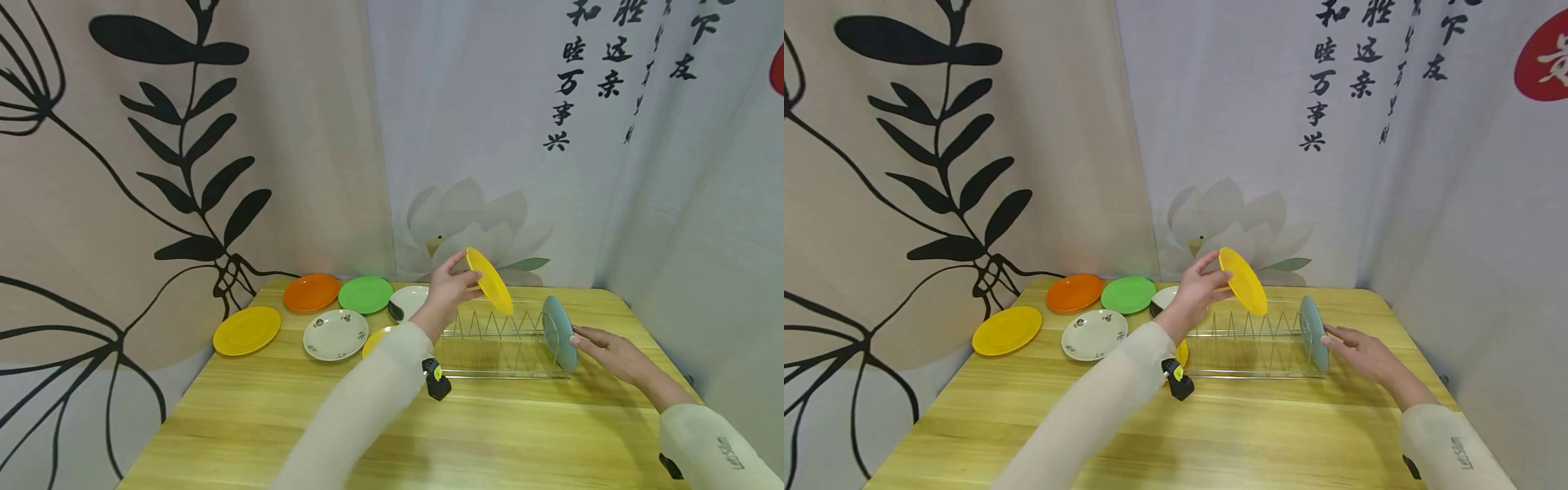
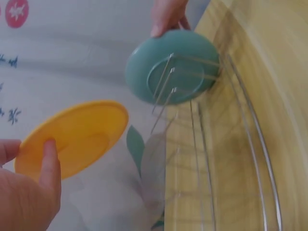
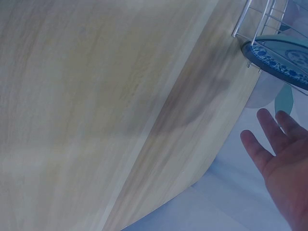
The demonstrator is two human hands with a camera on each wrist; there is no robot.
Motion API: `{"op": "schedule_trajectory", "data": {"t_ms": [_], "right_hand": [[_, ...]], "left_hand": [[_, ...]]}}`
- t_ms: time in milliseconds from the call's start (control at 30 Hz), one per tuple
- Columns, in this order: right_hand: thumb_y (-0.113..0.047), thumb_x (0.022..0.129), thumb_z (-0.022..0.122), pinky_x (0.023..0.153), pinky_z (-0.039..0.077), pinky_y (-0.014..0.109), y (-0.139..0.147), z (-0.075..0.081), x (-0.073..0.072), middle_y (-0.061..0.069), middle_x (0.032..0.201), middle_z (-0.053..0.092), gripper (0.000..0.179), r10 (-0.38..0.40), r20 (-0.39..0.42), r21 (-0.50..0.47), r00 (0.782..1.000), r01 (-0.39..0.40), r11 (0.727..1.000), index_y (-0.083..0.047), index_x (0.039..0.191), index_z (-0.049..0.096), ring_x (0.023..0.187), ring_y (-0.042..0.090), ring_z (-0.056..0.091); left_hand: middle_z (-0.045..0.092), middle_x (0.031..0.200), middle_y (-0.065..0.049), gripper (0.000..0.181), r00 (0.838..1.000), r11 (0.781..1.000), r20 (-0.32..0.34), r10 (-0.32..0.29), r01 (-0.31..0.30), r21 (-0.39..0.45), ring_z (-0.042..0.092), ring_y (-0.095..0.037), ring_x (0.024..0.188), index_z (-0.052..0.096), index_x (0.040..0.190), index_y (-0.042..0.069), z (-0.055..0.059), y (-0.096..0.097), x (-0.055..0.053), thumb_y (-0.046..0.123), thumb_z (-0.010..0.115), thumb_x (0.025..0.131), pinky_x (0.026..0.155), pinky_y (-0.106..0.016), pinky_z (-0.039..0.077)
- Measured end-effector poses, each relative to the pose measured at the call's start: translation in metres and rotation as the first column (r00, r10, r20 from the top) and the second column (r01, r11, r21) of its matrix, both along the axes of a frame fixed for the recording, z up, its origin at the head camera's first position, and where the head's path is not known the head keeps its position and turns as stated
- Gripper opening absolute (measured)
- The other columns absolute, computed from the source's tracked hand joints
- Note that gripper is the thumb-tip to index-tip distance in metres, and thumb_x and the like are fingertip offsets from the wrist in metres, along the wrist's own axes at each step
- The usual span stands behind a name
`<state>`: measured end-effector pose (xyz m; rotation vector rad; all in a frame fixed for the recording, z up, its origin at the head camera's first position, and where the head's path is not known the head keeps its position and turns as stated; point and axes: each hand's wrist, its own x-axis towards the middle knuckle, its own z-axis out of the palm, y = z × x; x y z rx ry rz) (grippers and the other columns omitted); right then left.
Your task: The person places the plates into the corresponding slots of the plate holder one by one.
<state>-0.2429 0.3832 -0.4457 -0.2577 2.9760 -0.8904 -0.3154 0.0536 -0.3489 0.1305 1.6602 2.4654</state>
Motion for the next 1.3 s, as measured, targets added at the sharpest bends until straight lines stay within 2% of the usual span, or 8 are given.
{"op": "schedule_trajectory", "data": {"t_ms": [133, 367, 633, 867, 1167, 1300], "right_hand": [[-0.051, 0.104, 0.041, 0.093, 0.035, 0.074, 0.001, -0.001, 0.0, 0.034, 0.149, 0.035, 0.069, -0.001, -0.001, 0.007, 1.0, 0.001, 1.0, -0.001, 0.153, 0.034, 0.129, 0.059, 0.035], [-0.05, 0.104, 0.041, 0.093, 0.034, 0.075, 0.001, 0.0, 0.0, 0.034, 0.149, 0.035, 0.069, 0.001, -0.002, 0.005, 1.0, -0.001, 1.0, -0.001, 0.152, 0.035, 0.13, 0.059, 0.034], [-0.051, 0.104, 0.041, 0.093, 0.035, 0.074, 0.0, 0.0, 0.001, 0.033, 0.149, 0.035, 0.07, -0.003, 0.013, -0.003, 1.0, 0.003, 1.0, -0.002, 0.153, 0.034, 0.13, 0.059, 0.034], [-0.052, 0.104, 0.041, 0.092, 0.037, 0.074, -0.001, 0.001, 0.001, 0.033, 0.149, 0.035, 0.07, -0.007, 0.021, -0.017, 1.0, 0.008, 1.0, -0.002, 0.153, 0.034, 0.129, 0.059, 0.035], [-0.051, 0.104, 0.041, 0.091, 0.037, 0.075, -0.001, 0.001, 0.0, 0.033, 0.149, 0.034, 0.07, -0.008, 0.025, -0.019, 1.0, 0.008, 1.0, -0.002, 0.153, 0.034, 0.13, 0.06, 0.034], [-0.052, 0.104, 0.041, 0.091, 0.037, 0.075, -0.001, 0.001, 0.001, 0.033, 0.149, 0.035, 0.07, -0.012, 0.023, -0.011, 1.0, 0.012, 1.0, -0.003, 0.153, 0.035, 0.129, 0.06, 0.035]], "left_hand": [[0.063, 0.104, -0.012, 0.058, 1.0, 1.0, -0.013, 0.016, -0.016, -0.007, 0.067, -0.038, 0.101, 0.055, 0.142, 0.016, -0.003, 0.021, 0.007, -0.004, 0.07, 0.089, 0.079, -0.044, 0.059], [0.061, 0.097, -0.012, 0.056, 0.998, 0.998, -0.012, 0.062, -0.062, 0.01, 0.065, -0.042, 0.103, 0.06, 0.137, 0.014, -0.011, 0.054, 0.016, -0.008, 0.069, 0.086, 0.079, -0.048, 0.059], [0.059, 0.093, -0.01, 0.056, 0.995, 0.995, -0.029, 0.098, -0.099, -0.029, 0.066, -0.041, 0.098, 0.061, 0.135, 0.015, -0.017, 0.08, 0.028, -0.009, 0.07, 0.086, 0.077, -0.048, 0.059], [0.059, 0.087, -0.006, 0.052, 0.991, 0.984, -0.057, 0.124, -0.13, -0.118, 0.068, -0.03, 0.079, 0.066, 0.128, 0.018, -0.023, 0.095, 0.033, -0.008, 0.072, 0.084, 0.072, -0.044, 0.061], [0.059, 0.086, -0.005, 0.048, 0.989, 0.973, -0.022, 0.143, -0.145, -0.179, 0.066, -0.023, 0.073, 0.069, 0.125, 0.017, -0.03, 0.104, 0.037, -0.005, 0.076, 0.083, 0.07, -0.04, 0.061], [0.058, 0.094, -0.008, 0.046, 0.99, 0.971, -0.008, 0.143, -0.142, -0.192, 0.067, -0.026, 0.075, 0.071, 0.12, 0.015, -0.033, 0.105, 0.039, -0.008, 0.076, 0.08, 0.07, -0.04, 0.061]]}}
